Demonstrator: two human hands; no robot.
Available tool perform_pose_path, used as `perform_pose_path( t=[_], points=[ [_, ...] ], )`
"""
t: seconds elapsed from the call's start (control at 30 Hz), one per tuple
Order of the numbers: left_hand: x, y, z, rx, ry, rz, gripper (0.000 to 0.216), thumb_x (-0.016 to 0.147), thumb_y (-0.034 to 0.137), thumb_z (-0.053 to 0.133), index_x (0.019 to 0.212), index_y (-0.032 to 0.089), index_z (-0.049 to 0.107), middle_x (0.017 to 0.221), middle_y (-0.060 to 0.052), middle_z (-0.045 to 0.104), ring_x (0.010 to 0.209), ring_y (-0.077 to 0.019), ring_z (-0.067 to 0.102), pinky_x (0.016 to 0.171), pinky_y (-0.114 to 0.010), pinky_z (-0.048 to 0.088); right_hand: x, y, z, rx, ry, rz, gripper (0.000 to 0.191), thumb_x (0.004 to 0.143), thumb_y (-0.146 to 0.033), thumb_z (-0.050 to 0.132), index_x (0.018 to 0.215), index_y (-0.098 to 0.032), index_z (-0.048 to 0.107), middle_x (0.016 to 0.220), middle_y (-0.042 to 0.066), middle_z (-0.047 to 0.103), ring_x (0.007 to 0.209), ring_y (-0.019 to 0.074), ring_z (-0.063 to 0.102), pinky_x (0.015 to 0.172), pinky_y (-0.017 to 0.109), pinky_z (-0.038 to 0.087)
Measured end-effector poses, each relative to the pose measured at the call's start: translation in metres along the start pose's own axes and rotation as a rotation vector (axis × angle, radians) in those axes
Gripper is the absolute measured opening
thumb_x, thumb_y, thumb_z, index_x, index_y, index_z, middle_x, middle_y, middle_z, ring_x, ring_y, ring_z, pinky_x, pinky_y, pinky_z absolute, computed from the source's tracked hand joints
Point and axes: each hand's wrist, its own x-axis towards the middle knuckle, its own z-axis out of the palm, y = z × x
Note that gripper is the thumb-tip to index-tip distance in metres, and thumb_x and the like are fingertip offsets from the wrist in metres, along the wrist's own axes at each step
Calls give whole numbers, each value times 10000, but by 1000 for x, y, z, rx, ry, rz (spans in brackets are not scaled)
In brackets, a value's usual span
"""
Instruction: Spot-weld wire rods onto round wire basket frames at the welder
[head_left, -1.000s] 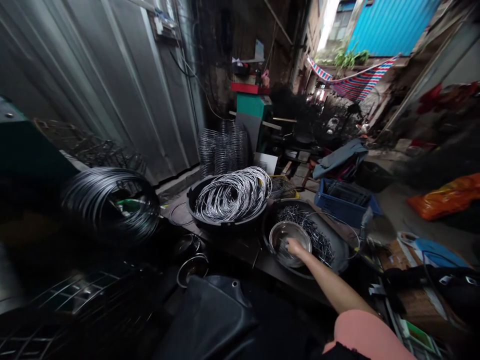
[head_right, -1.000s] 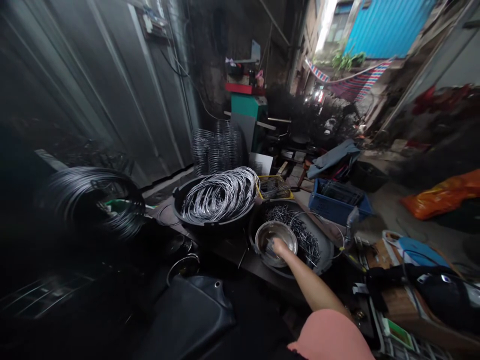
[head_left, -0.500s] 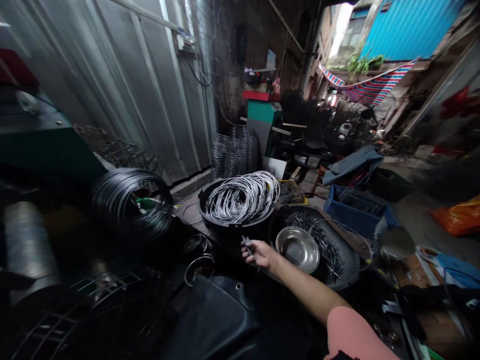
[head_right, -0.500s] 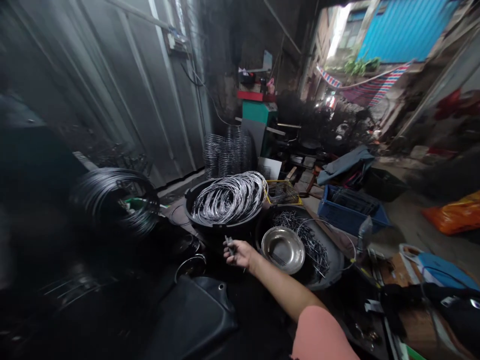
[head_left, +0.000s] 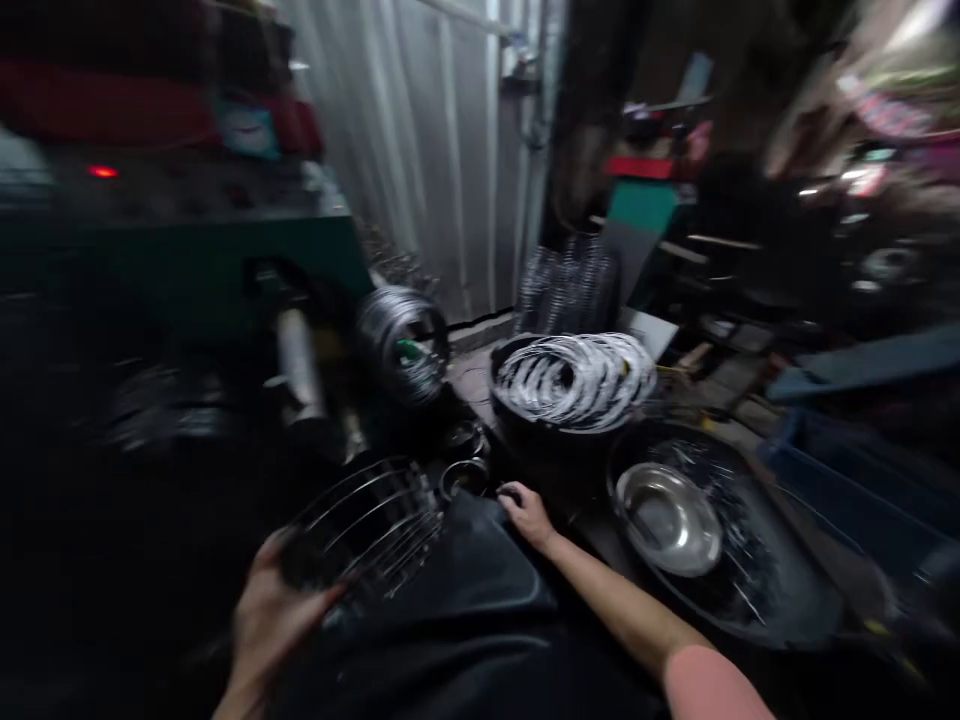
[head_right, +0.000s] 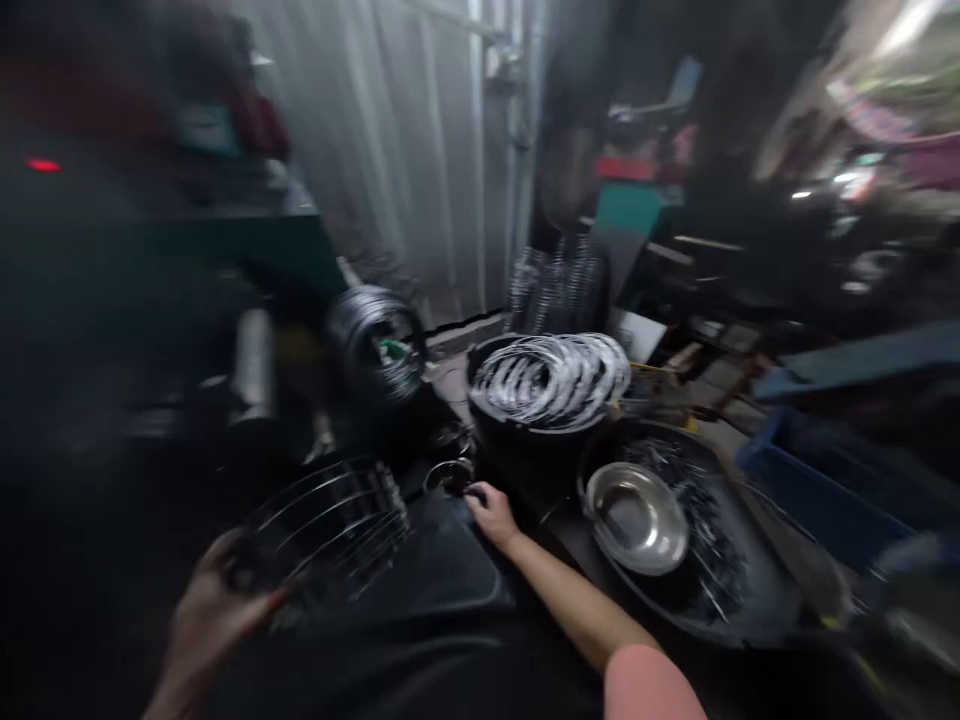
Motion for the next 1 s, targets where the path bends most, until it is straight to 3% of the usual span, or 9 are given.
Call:
perform_pose_path(
  t=[0.1, 0.2, 0.4, 0.53, 0.6, 0.73, 0.83, 1.0],
  points=[
    [9, 19, 1, 66, -31, 96, 820, 502, 498, 739, 1172, 130, 443, 1249, -165, 483, 1177, -345, 477, 1009, -488, 399, -5, 22, -6, -220, -138, -3, 219, 715, -389, 559, 776, -195, 641, 813, 52, 679, 812, 223, 612, 802, 365, 458],
    [17, 29, -1, 154, -71, 61, 831, 507, 363, 766, 1224, 114, 426, 1334, -185, 408, 1272, -339, 379, 1053, -452, 362, 6, 21, -5, -254, -211, 39, 289, 693, -448, 559, 781, -187, 646, 807, 71, 684, 827, 247, 622, 792, 373, 468],
    [9, 31, -3, 178, -139, 24, 908, 500, 307, 791, 1293, 122, 389, 1378, -198, 359, 1315, -379, 297, 1076, -517, 295, 17, -50, 18, -176, -508, 43, 366, 656, -397, 652, 940, -165, 644, 828, 40, 677, 784, 197, 617, 744, 311, 479],
    [6, 26, 1, 181, -188, 55, 944, 483, 281, 802, 1313, 138, 375, 1383, -202, 345, 1315, -401, 283, 1071, -551, 273, 24, -98, 50, -281, -874, -71, 199, 723, -271, 601, 867, -159, 679, 807, 17, 684, 779, 174, 619, 742, 275, 471],
    [4, 24, 3, 181, -211, 71, 914, 486, 263, 797, 1299, 152, 395, 1398, -196, 326, 1323, -410, 262, 1068, -558, 270, 29, -109, 71, -393, -970, -163, 173, 750, -200, 566, 852, -160, 700, 822, 24, 698, 804, 180, 631, 756, 271, 468],
    [-2, 19, 4, 159, -209, 84, 882, 496, 250, 781, 1290, 155, 407, 1403, -192, 308, 1322, -409, 261, 1065, -557, 275, 28, -107, 108, -649, -834, -407, 173, 790, -157, 579, 893, -183, 716, 896, 59, 705, 862, 202, 641, 785, 284, 460],
    [-7, 10, 0, 129, -177, 74, 881, 490, 245, 774, 1286, 144, 410, 1389, -186, 315, 1314, -391, 283, 1067, -529, 296, 22, -97, 122, -636, -752, -486, 147, 801, -180, 612, 906, -194, 714, 936, 72, 701, 869, 193, 643, 780, 273, 467],
    [-9, 5, -9, 85, -195, 96, 903, 507, 257, 769, 1321, 163, 389, 1393, -167, 300, 1317, -365, 286, 1067, -491, 314, 21, -86, 117, -402, -928, -531, 184, 851, -250, 564, 961, -194, 700, 918, 58, 694, 865, 181, 640, 792, 292, 480]
  ],
)
